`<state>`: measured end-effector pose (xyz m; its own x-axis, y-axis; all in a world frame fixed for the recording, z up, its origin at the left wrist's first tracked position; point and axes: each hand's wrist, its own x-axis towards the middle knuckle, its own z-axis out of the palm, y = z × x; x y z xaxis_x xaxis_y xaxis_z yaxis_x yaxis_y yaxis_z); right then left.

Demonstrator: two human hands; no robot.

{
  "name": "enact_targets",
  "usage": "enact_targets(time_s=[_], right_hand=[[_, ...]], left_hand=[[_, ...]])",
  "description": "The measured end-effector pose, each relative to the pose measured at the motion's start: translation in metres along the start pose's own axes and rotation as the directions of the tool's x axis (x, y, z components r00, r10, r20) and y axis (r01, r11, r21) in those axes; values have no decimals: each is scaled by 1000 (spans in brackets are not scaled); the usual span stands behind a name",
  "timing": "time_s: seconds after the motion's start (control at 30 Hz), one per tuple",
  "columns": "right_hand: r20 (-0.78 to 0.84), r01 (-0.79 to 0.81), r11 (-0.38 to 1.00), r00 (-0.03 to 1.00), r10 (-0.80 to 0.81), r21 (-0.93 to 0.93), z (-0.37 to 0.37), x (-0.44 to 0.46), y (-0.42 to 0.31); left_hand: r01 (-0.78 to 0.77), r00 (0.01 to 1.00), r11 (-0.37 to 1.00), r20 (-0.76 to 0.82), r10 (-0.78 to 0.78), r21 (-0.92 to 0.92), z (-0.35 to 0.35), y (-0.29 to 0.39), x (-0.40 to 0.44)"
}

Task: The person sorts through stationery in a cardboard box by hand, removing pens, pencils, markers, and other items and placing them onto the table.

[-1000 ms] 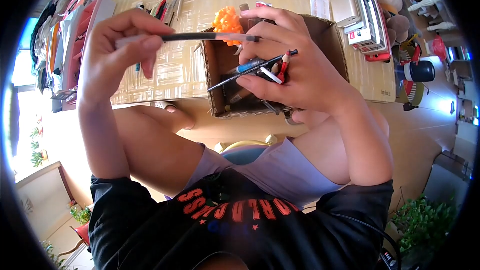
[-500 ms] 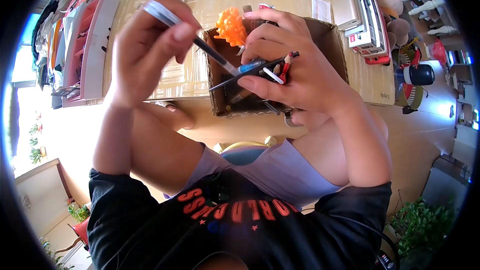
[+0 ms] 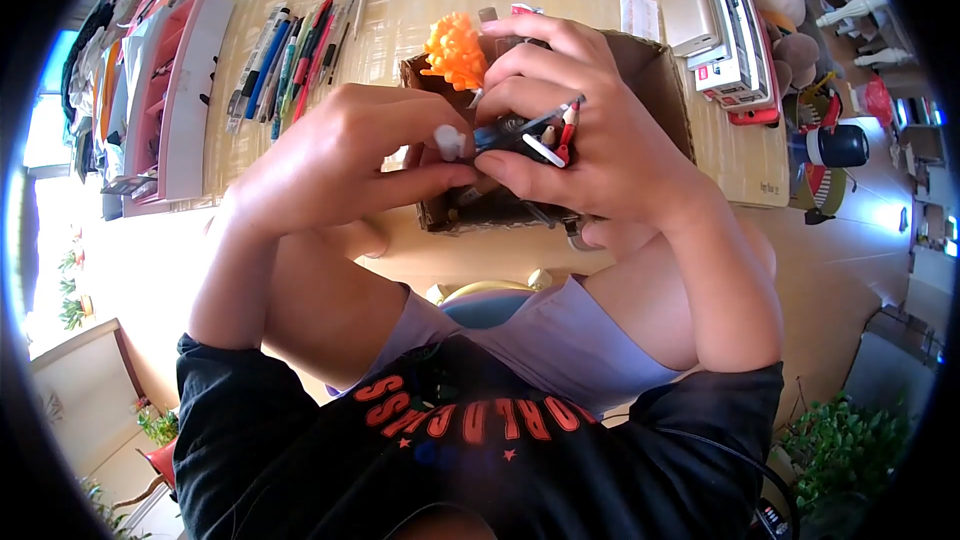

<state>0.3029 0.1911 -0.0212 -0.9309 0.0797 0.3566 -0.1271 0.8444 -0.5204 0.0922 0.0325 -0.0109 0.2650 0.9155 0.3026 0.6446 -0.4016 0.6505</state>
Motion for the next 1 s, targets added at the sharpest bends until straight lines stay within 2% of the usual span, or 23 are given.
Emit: enact_targets(time_s=[0.03,0.13,0.17,0.2,0.27,0.33,0.4,0.47,0.53,0.63,0.73,0.93,1.0], right_hand=[[-3,-8,1000,1000,8,4,0,0,0],[-12,-14,1000,1000,15,20,2,-3,3],[-20,-4,1000,1000,5,26,3,-3,3],[-29,3,1000,1000,-2,30,3,-3,3],[-29,0,999,1000,1,34,2,-2,1],[-23,-2,999,1000,3,37,1,-2,0],[-8,1,999,1000,-1,34,1,-2,1],[-22,1,1000,1000,0,27,2,-2,1],[-24,8,1000,1000,-8,14,1,-2,0],[-39,-12,1000,999,12,-9,4,-4,1],[-28,4,999,1000,-6,-41,3,-3,2],[-51,3,1000,999,-4,-13,5,-3,4],[-24,14,1000,1000,-14,-18,3,-3,5]], left_hand=[[10,1000,1000,-15,-10,3,-2,2,-1],[216,975,974,-37,-218,-63,-28,6,-6],[223,967,961,-86,-239,-165,-33,4,-8],[191,969,969,-126,-212,-159,-39,5,-9],[157,947,905,-200,-252,-395,-35,2,-11],[246,948,785,-27,-317,-568,-36,11,-11],[300,944,745,71,-324,-596,-25,13,-11],[436,900,754,213,-381,-492,-23,22,-7],[408,910,850,224,-350,-332,-14,17,-6],[301,944,952,126,-306,58,-1,15,-7],[88,996,996,-16,-88,18,7,4,-7],[96,995,995,-31,-96,-13,8,3,-3],[84,995,996,44,-84,4,7,6,-3]])
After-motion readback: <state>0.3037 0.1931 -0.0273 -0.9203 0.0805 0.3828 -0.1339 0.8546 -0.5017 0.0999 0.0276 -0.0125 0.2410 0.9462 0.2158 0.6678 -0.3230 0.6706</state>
